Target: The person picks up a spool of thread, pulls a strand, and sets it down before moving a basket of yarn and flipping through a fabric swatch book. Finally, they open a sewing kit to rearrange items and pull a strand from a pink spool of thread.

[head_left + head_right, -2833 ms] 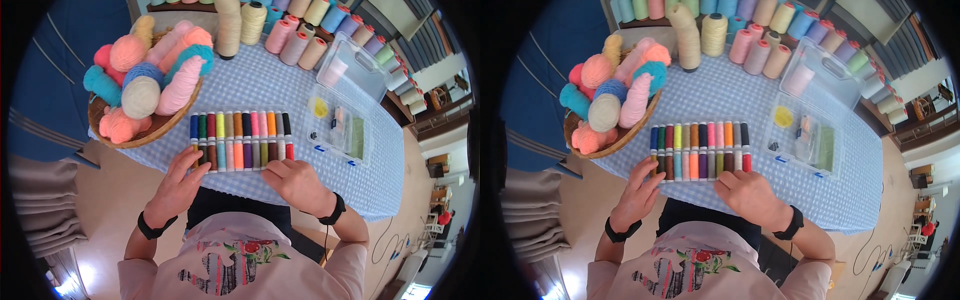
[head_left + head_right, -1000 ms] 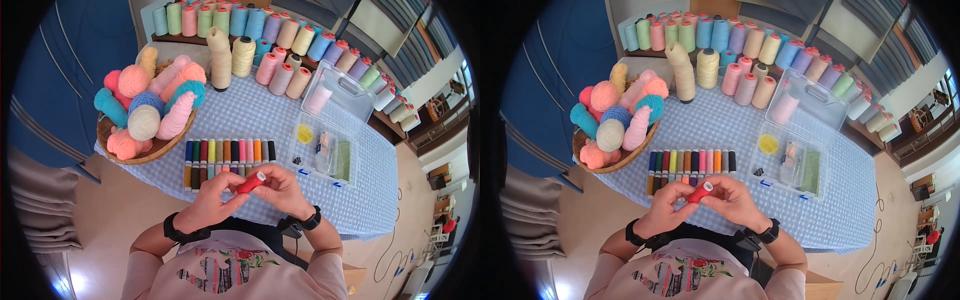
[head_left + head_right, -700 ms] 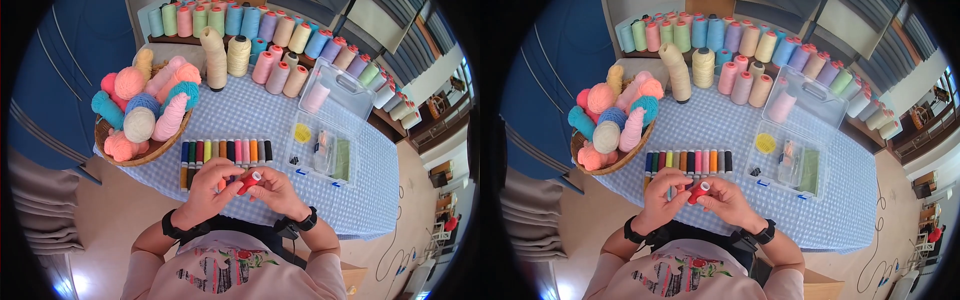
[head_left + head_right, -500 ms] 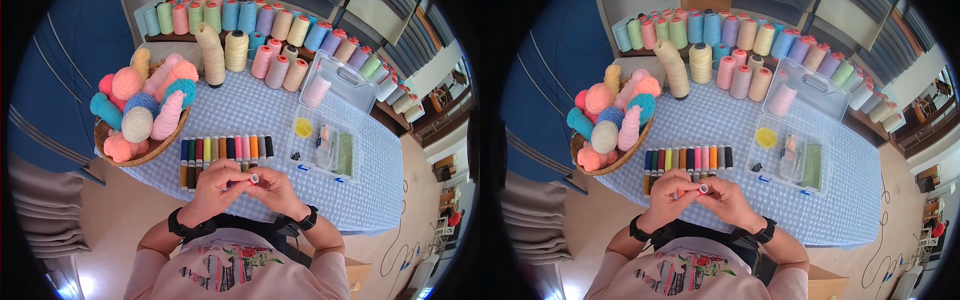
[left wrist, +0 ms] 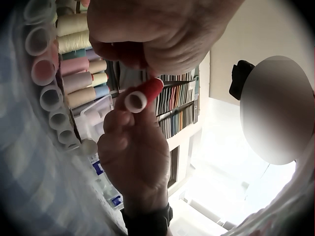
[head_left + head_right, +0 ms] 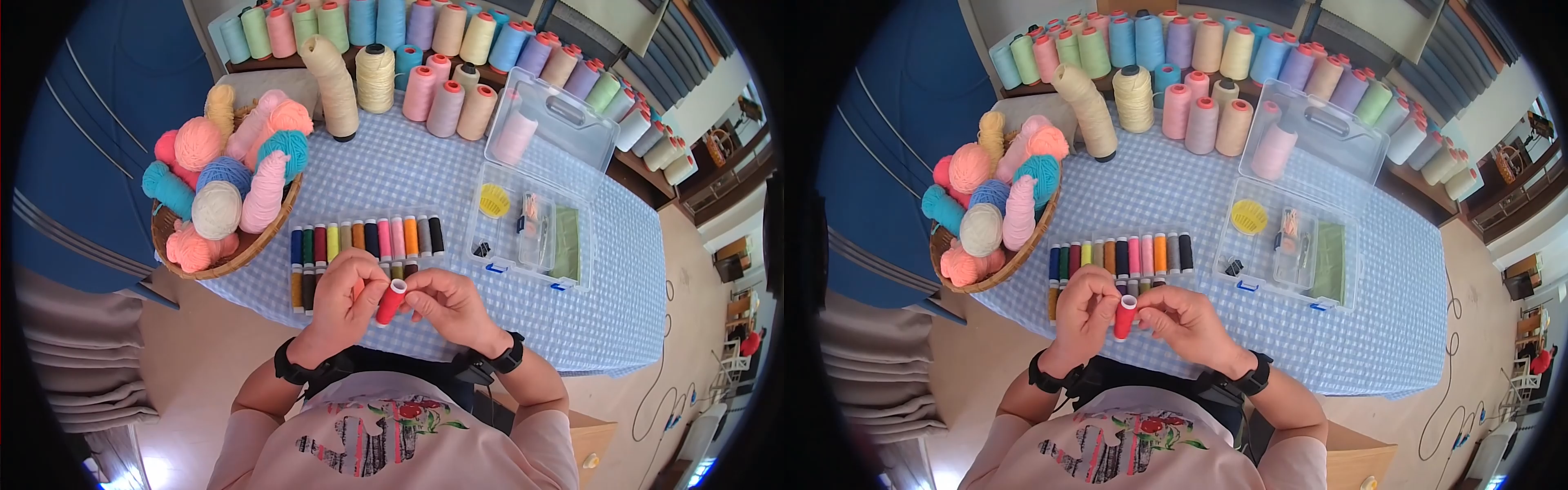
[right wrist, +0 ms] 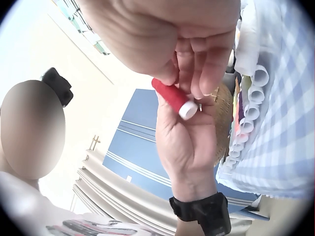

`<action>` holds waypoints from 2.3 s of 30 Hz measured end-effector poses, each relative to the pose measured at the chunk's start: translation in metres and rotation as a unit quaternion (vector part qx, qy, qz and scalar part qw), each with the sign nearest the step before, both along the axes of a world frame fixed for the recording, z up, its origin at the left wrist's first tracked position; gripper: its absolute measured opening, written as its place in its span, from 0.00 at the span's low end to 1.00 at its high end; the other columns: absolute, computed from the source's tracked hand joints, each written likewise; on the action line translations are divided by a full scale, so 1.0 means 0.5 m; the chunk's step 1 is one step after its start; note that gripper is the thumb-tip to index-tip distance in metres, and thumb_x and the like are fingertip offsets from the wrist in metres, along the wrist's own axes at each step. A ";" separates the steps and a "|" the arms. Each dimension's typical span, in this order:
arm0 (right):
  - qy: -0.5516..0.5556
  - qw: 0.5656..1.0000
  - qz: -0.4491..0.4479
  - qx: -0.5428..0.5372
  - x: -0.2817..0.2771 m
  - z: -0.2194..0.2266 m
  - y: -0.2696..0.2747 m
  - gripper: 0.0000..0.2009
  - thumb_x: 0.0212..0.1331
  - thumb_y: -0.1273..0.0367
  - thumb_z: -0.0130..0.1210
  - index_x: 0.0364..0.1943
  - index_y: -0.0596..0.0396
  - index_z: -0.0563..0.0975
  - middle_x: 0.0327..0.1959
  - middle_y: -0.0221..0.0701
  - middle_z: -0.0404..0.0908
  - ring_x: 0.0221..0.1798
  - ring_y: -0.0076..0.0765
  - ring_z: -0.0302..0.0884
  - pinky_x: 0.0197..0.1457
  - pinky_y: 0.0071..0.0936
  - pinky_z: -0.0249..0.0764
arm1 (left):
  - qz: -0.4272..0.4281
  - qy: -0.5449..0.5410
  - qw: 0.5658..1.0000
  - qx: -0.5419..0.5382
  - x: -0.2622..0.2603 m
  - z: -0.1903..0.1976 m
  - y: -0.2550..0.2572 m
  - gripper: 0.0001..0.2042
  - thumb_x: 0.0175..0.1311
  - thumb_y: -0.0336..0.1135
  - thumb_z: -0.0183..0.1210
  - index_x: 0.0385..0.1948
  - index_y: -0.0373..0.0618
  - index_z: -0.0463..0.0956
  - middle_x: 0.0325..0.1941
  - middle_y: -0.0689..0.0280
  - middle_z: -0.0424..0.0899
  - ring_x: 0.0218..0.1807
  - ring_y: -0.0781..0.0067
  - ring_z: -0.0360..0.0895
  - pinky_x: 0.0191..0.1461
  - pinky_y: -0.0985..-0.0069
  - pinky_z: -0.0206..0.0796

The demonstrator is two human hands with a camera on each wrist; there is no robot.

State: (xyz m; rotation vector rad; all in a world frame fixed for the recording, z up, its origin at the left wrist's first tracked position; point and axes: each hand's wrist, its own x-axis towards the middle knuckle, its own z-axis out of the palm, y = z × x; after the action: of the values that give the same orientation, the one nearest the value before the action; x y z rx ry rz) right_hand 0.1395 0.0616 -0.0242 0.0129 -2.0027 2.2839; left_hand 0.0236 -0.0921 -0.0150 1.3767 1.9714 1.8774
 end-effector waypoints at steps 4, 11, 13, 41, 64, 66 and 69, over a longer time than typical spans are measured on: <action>-0.022 0.998 0.021 -0.061 -0.008 0.013 -0.014 0.14 0.63 0.74 0.51 0.53 0.58 0.70 0.42 0.29 0.76 0.42 0.22 0.76 0.41 0.20 0.77 | 0.005 -0.001 1.000 0.005 0.018 -0.010 0.025 0.03 0.57 0.23 0.56 0.29 0.41 0.71 0.30 0.62 0.73 0.32 0.68 0.71 0.34 0.76 0.62; 0.033 0.997 -0.021 -0.063 -0.014 -0.001 -0.003 0.16 0.63 0.74 0.51 0.55 0.57 0.68 0.45 0.31 0.76 0.46 0.25 0.76 0.42 0.22 0.77 | 0.006 0.015 0.999 0.037 0.022 -0.014 0.032 0.03 0.58 0.23 0.56 0.30 0.41 0.71 0.30 0.63 0.72 0.32 0.70 0.70 0.36 0.78 0.62; 0.031 0.998 -0.022 -0.054 -0.011 0.002 -0.001 0.16 0.63 0.73 0.51 0.55 0.57 0.68 0.47 0.32 0.76 0.45 0.27 0.77 0.42 0.24 0.78 | -0.002 -0.007 0.999 0.040 0.025 -0.014 0.024 0.03 0.59 0.24 0.55 0.31 0.41 0.71 0.31 0.63 0.72 0.33 0.71 0.69 0.37 0.78 0.61; 0.024 0.995 -0.098 -0.027 0.000 0.020 0.008 0.18 0.58 0.77 0.56 0.54 0.57 0.70 0.44 0.31 0.76 0.43 0.23 0.76 0.43 0.20 0.76 | -0.026 0.115 0.993 -0.009 0.026 0.015 -0.013 0.07 0.52 0.20 0.59 0.31 0.40 0.72 0.33 0.59 0.72 0.33 0.63 0.72 0.38 0.74 0.64; -0.031 0.830 -0.194 0.522 0.005 0.059 0.056 0.12 0.50 0.70 0.60 0.38 0.56 0.73 0.24 0.36 0.81 0.25 0.44 0.79 0.28 0.34 0.74 | -0.057 0.249 0.946 -0.201 0.013 0.024 -0.065 0.09 0.47 0.24 0.63 0.31 0.44 0.75 0.39 0.62 0.73 0.42 0.58 0.71 0.47 0.66 0.62; -0.049 0.848 -0.181 0.496 0.004 0.056 0.057 0.12 0.50 0.70 0.60 0.38 0.57 0.73 0.24 0.37 0.81 0.26 0.47 0.80 0.29 0.36 0.75 | -0.117 0.219 0.948 -0.201 0.018 0.034 -0.025 0.13 0.46 0.26 0.64 0.36 0.42 0.74 0.43 0.60 0.71 0.44 0.55 0.69 0.49 0.64 0.62; -0.062 0.863 -0.181 0.468 0.004 0.051 0.062 0.12 0.49 0.69 0.60 0.37 0.57 0.72 0.24 0.37 0.81 0.26 0.47 0.79 0.29 0.36 0.75 | -0.077 0.235 0.943 -0.224 0.027 0.030 0.035 0.13 0.47 0.30 0.65 0.35 0.40 0.74 0.40 0.59 0.71 0.44 0.55 0.69 0.51 0.63 0.61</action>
State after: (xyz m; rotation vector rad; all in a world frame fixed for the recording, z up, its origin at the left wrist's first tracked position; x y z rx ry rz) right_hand 0.1417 0.0927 0.0011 -0.3982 -2.6715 0.9560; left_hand 0.0369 -0.0745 -0.0002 1.8668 2.2123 0.9990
